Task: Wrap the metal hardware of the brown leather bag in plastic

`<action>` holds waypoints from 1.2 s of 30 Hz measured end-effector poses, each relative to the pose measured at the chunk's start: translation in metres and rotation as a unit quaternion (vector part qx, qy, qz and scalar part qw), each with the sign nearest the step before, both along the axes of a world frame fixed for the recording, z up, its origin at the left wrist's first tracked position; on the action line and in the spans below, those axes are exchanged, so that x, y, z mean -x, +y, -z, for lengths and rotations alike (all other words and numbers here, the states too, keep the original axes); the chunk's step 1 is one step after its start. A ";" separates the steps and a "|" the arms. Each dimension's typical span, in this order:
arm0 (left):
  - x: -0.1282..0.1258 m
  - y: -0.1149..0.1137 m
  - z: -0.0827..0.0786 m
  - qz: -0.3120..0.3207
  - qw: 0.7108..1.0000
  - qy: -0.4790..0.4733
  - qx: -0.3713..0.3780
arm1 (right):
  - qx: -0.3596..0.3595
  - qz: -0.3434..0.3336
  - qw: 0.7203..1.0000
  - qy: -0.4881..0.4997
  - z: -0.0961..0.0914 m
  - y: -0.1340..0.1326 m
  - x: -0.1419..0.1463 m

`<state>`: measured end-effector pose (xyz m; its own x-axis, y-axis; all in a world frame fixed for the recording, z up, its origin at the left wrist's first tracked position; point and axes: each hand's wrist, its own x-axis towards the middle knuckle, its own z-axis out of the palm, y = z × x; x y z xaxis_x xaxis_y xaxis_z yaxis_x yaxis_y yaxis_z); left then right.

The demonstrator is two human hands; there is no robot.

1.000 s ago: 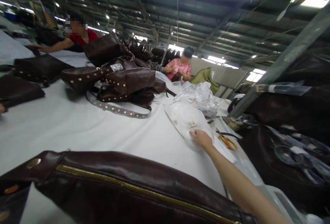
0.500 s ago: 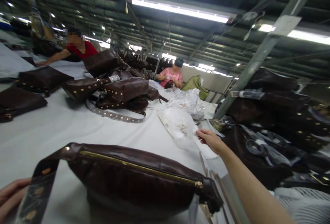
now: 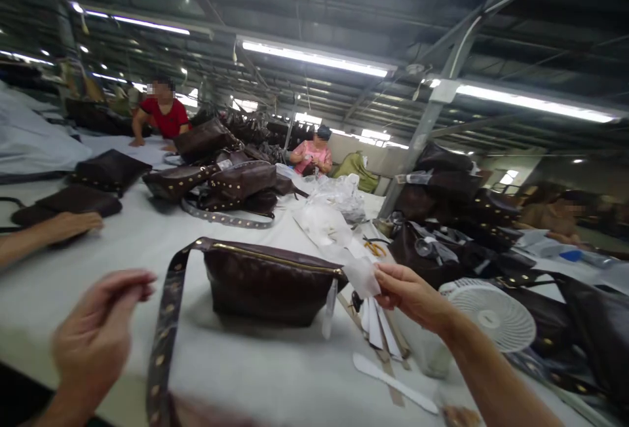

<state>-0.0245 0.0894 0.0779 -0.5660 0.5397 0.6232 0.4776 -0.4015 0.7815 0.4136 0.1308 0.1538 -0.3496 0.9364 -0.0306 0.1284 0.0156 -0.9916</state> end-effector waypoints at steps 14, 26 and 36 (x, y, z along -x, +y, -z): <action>-0.185 -0.034 -0.003 0.534 0.795 -0.158 0.239 | -0.036 0.009 0.999 -0.024 0.059 -0.082 0.080; -0.223 0.010 0.038 0.667 0.659 -0.091 0.335 | -0.126 0.121 0.971 -0.165 0.051 -0.038 0.014; -0.281 0.081 0.147 0.749 0.600 0.120 0.254 | -0.107 0.300 0.924 -0.212 0.055 0.151 -0.070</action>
